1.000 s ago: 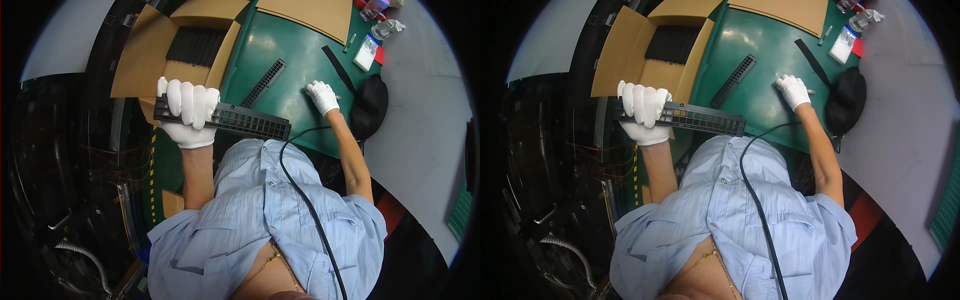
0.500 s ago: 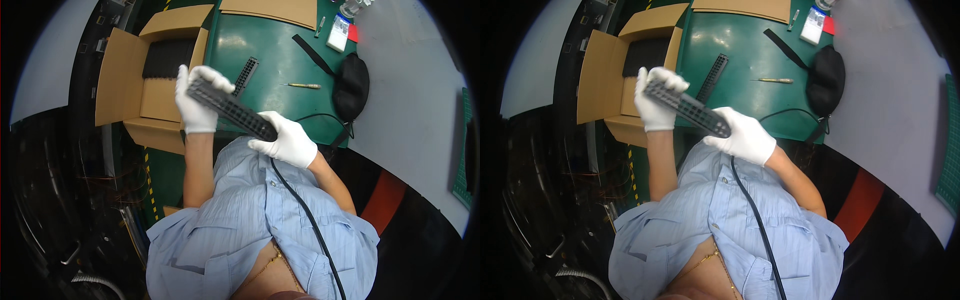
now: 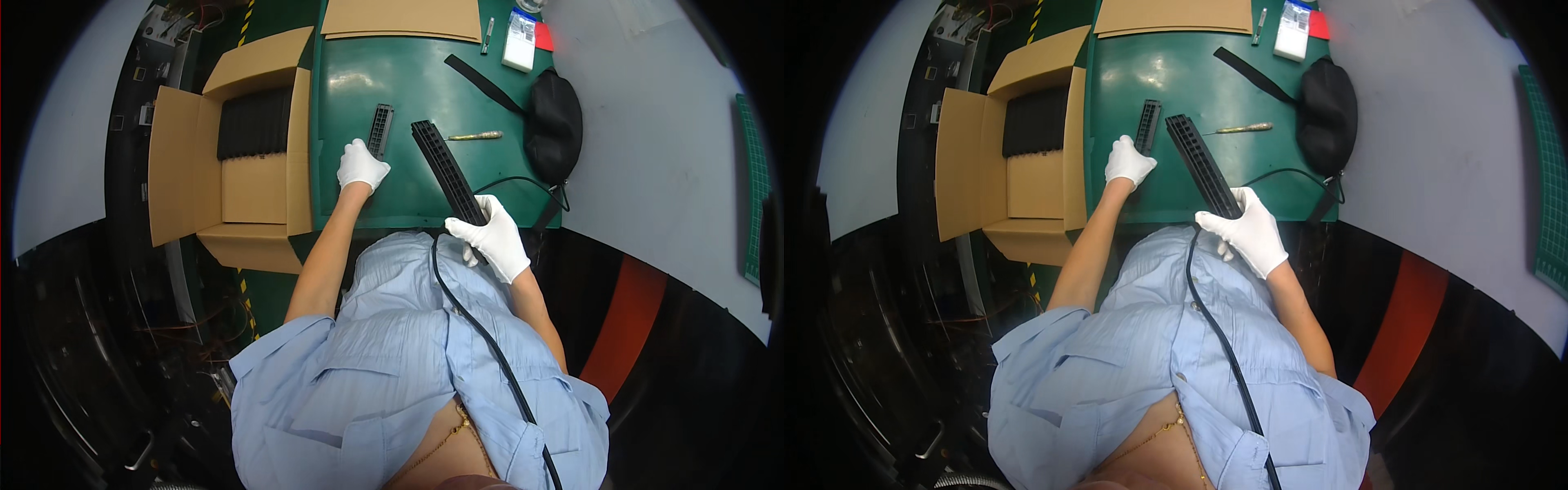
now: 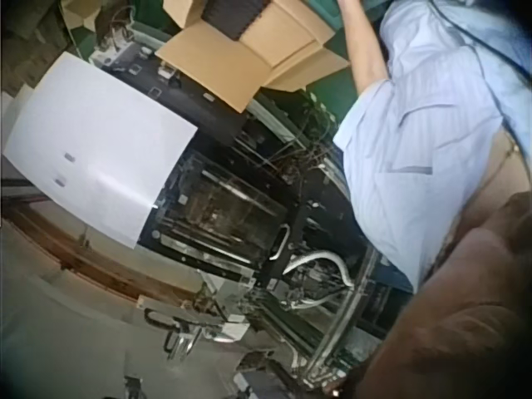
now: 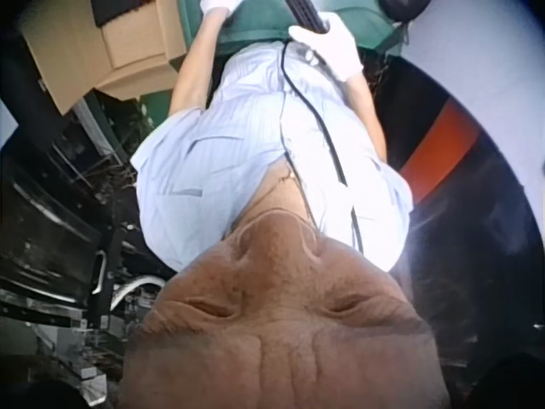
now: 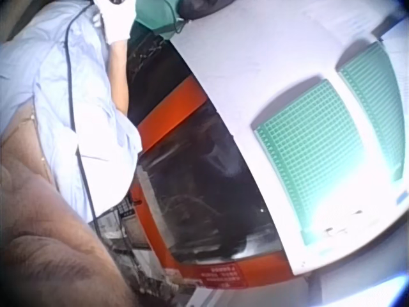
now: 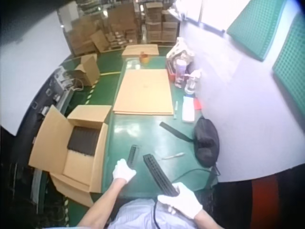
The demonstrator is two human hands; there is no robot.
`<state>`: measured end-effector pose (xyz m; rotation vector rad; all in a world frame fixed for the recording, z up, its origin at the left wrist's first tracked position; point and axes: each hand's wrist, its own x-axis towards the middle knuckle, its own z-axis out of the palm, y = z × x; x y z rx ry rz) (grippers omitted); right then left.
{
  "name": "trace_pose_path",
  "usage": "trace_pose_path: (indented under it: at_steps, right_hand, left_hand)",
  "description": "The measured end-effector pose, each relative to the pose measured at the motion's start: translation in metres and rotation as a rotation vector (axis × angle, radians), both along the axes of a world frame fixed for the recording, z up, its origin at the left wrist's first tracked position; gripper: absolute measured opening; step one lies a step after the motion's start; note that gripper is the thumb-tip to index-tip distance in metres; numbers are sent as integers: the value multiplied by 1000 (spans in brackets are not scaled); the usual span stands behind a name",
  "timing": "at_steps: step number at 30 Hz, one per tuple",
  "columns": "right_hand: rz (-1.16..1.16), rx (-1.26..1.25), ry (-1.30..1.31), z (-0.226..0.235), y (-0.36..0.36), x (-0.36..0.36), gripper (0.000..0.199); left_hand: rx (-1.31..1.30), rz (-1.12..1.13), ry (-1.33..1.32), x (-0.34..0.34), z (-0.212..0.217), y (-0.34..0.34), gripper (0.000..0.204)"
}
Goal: The person assembles black plastic injection-molded components by hand at a workstation.
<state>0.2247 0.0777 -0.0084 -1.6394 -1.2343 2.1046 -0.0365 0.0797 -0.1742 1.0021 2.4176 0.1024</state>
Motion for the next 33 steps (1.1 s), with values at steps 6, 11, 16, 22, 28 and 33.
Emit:
trace_pose_path:
  at_steps: [6,11,16,22,28,33]
  right_hand:
    - [-74,43,52,14,0,1,54]
    - [-149,77,228,18,0,-2,59]
    - [-67,37,295,9,6,-5,57]
    - [45,-238,585,13,14,4,73]
    - [225,-83,540,26,15,0,84]
    - [175,-80,391,34,14,-2,68]
  left_hand:
    - [485,391,-1297,12,55,-17,51]
    - [935,286,-1006,34,133,-29,30]
    - [1060,-533,-245,24,185,-34,53]
    - [936,-1090,380,22,199,-37,58]
    - [898,-1082,450,41,201,-38,58]
    - [913,-969,294,42,201,-32,60]
